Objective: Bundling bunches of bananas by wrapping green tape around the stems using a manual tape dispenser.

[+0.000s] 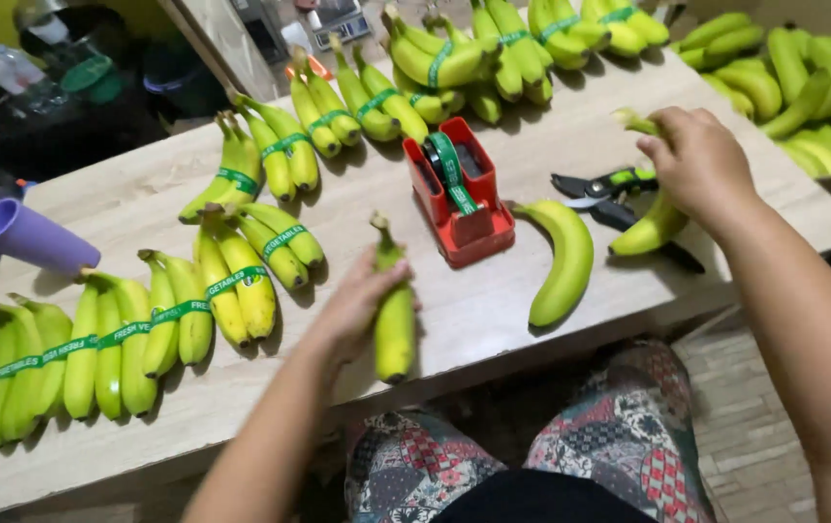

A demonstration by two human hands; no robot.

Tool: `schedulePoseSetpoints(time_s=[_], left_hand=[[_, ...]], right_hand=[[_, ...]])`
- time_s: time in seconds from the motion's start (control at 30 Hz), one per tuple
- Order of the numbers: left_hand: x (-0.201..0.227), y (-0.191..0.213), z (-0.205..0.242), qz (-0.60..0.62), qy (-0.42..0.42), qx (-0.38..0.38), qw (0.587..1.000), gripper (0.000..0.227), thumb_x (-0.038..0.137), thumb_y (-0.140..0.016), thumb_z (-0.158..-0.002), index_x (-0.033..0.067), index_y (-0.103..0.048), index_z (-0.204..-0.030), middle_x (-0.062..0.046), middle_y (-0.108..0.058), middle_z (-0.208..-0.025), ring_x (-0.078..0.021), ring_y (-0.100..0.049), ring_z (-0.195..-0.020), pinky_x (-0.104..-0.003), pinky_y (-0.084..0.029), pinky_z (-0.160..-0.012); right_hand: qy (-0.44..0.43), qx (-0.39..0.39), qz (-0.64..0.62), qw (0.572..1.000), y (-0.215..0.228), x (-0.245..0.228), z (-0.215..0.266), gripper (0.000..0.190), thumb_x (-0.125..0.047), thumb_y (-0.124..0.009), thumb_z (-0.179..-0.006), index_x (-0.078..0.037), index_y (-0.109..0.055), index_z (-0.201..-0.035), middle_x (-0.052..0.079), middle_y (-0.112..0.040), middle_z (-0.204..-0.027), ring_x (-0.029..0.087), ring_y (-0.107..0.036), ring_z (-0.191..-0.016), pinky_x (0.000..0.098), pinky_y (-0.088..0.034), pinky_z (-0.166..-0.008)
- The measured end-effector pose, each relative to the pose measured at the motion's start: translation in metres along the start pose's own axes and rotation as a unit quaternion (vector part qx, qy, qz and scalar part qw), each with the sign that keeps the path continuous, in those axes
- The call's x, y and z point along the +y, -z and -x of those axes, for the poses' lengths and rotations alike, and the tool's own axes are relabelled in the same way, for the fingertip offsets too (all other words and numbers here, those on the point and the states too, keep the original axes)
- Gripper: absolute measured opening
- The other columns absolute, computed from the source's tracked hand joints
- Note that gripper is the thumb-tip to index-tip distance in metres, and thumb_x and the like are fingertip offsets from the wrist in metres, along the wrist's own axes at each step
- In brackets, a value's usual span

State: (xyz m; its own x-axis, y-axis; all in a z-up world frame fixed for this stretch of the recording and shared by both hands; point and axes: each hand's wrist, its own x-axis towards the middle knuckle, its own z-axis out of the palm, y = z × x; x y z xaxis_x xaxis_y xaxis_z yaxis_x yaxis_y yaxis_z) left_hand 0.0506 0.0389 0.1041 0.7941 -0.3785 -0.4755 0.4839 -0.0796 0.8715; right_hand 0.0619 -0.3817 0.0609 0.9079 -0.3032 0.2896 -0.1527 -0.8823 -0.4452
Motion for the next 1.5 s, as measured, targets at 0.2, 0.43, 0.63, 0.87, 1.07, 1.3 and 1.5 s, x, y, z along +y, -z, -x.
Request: schedulePoseSetpoints(time_s=[0.2,0.43,0.63,0.87,1.07,1.3,1.5], left_hand=[[-0.072,-0.009,-0.041,0.193,-0.102,-0.019,0.976,0.042,0.019,-0.061,-0.095,0.0144,-0.044,-0.134,-0.013,-0.054,-0.107,-0.0262,-0.064,-0.073,-0.041,-0.059,-0.061],[-0.101,0.000,-0.056,0.199,-0.246,-0.034,0.948,0.039,0.025,-0.059,-0.102,0.0140,-0.039,-0.134,-0.009,-0.054,-0.107,-0.0227,-0.070,-0.078,-0.037,-0.065,-0.066],[-0.100,0.001,-0.061,0.180,-0.237,-0.032,0.954,0.036,0.031,-0.053,-0.105,0.0166,-0.037,-0.133,-0.008,-0.056,-0.092,-0.0207,-0.068,-0.075,-0.033,-0.063,-0.069],[-0.101,-0.009,-0.045,0.144,-0.197,-0.047,0.969,0.053,0.034,-0.053,-0.098,0.0185,-0.034,-0.145,-0.018,-0.059,-0.104,-0.0315,-0.067,-0.091,-0.044,-0.061,-0.084],[-0.129,-0.052,-0.035,0.236,-0.207,-0.095,0.945,0.060,0.029,-0.062,-0.096,0.0146,-0.037,-0.148,-0.015,-0.055,-0.116,-0.0277,-0.063,-0.098,-0.041,-0.057,-0.087],[-0.130,-0.084,-0.012,0.241,-0.323,-0.033,0.915,0.045,0.032,-0.066,-0.099,0.0123,-0.042,-0.131,-0.005,-0.059,-0.122,-0.0145,-0.059,-0.106,-0.030,-0.050,-0.090],[-0.131,-0.085,0.010,0.162,-0.317,0.070,0.932,0.041,0.030,-0.065,-0.097,0.0122,-0.047,-0.129,-0.006,-0.061,-0.116,-0.0139,-0.061,-0.101,-0.029,-0.051,-0.088]], right_hand=[[0.104,-0.126,0.245,0.956,0.006,-0.064,-0.056,0.028,-0.035,-0.054,-0.107,-0.028,-0.070,-0.130,0.010,-0.071,-0.110,0.033,-0.060,-0.104,0.0489,-0.043,-0.087],[0.210,-0.067,0.149,0.964,-0.052,-0.040,-0.067,0.057,-0.038,-0.068,-0.097,-0.023,-0.055,-0.151,0.022,-0.065,-0.131,0.042,-0.060,-0.124,0.0554,-0.039,-0.101],[0.033,-0.047,0.029,0.998,-0.020,-0.094,0.056,0.053,-0.046,-0.066,-0.101,-0.007,-0.060,-0.136,0.023,-0.063,-0.104,0.049,-0.064,-0.109,0.0600,-0.050,-0.091],[-0.214,-0.101,-0.164,0.958,-0.003,-0.113,0.117,0.060,-0.019,-0.070,-0.088,-0.006,-0.049,-0.143,0.023,-0.064,-0.121,0.043,-0.066,-0.109,0.0560,-0.057,-0.081],[-0.215,-0.146,-0.506,0.823,-0.028,-0.079,0.169,0.052,0.002,-0.057,-0.089,-0.007,-0.055,-0.140,0.014,-0.064,-0.117,0.024,-0.061,-0.100,0.0366,-0.049,-0.083],[-0.267,-0.291,-0.555,0.732,-0.022,-0.145,0.196,0.070,-0.010,-0.057,-0.087,-0.021,-0.046,-0.155,0.019,-0.065,-0.119,0.035,-0.068,-0.087,0.0459,-0.056,-0.075],[-0.088,-0.442,-0.456,0.767,-0.029,-0.141,0.206,0.135,-0.017,-0.089,-0.063,-0.028,0.000,-0.164,0.002,-0.037,-0.159,0.015,-0.051,-0.134,0.0300,-0.047,-0.106]])
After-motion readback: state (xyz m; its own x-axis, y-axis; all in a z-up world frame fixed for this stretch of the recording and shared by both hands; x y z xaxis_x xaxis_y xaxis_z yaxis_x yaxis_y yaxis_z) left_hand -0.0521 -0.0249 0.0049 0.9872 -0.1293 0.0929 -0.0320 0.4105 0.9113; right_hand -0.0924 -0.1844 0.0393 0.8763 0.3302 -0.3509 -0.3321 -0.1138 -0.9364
